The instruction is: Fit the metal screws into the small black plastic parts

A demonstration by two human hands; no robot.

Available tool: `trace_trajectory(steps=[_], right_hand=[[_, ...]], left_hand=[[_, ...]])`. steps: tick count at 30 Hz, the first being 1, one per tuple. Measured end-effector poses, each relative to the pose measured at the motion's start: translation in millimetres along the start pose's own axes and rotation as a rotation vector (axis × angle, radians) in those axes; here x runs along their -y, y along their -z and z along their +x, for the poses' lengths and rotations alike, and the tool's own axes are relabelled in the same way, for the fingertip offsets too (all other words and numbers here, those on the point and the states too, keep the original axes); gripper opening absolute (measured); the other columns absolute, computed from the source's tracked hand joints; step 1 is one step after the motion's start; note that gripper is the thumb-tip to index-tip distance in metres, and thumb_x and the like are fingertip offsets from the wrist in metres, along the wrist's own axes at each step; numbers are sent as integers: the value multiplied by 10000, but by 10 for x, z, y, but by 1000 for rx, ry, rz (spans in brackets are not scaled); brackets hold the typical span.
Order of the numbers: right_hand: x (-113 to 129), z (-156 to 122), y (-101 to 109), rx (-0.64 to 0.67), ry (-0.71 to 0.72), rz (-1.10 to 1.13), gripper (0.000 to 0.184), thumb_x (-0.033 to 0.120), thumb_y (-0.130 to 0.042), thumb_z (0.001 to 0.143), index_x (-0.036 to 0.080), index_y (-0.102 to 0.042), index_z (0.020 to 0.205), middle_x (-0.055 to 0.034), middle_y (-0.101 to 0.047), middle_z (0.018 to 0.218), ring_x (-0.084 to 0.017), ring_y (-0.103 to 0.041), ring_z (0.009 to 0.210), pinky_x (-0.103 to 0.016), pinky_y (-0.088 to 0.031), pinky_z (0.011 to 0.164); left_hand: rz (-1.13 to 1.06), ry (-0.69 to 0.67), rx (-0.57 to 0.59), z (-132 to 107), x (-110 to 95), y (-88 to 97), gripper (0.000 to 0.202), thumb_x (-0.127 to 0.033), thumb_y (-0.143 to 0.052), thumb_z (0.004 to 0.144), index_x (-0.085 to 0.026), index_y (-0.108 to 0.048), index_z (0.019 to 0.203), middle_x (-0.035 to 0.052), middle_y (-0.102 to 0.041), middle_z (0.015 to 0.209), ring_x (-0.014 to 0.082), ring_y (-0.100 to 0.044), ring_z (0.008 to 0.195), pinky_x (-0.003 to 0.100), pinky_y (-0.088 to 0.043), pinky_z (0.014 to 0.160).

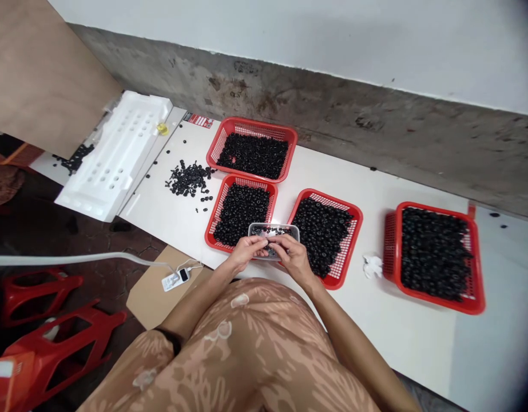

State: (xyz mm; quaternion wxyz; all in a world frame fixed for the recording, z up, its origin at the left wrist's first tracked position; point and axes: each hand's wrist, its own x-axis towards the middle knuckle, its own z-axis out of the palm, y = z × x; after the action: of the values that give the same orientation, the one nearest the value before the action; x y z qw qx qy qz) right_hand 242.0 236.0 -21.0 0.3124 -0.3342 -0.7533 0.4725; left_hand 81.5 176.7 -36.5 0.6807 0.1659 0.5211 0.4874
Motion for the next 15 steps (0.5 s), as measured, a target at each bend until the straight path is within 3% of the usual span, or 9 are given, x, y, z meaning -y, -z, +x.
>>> trace_trajectory(steps=[5,11,15], right_hand=[[4,-44,-21,-45,-184,162,198,328,-516,919,213,-654,1003,-53,-624,974,-114,-558,616,-266,-501,586],[34,-65,106,16,16,-73,194,264,-437,957,206,-604,1035,-73,-606,978,-184,-589,902,-328,-489,812],[50,-79,88,90,86,-234,199,228,-414,963,199,-587,1058,-83,-602,985,-190,-592,922,-318,-489,802]], left_hand=[[-1,-19,15,-62,-58,-39,394,-347,-802,632,-96,-700,918,71,-670,852,119,-628,684,250,-483,705],[73,-108,23,-117,-84,-75,495,-270,-789,639,-142,-639,1094,52,-631,915,108,-626,704,240,-485,703],[115,-139,27,-133,-93,-105,483,-260,-774,654,-136,-625,1097,44,-619,895,102,-615,711,233,-483,704]])
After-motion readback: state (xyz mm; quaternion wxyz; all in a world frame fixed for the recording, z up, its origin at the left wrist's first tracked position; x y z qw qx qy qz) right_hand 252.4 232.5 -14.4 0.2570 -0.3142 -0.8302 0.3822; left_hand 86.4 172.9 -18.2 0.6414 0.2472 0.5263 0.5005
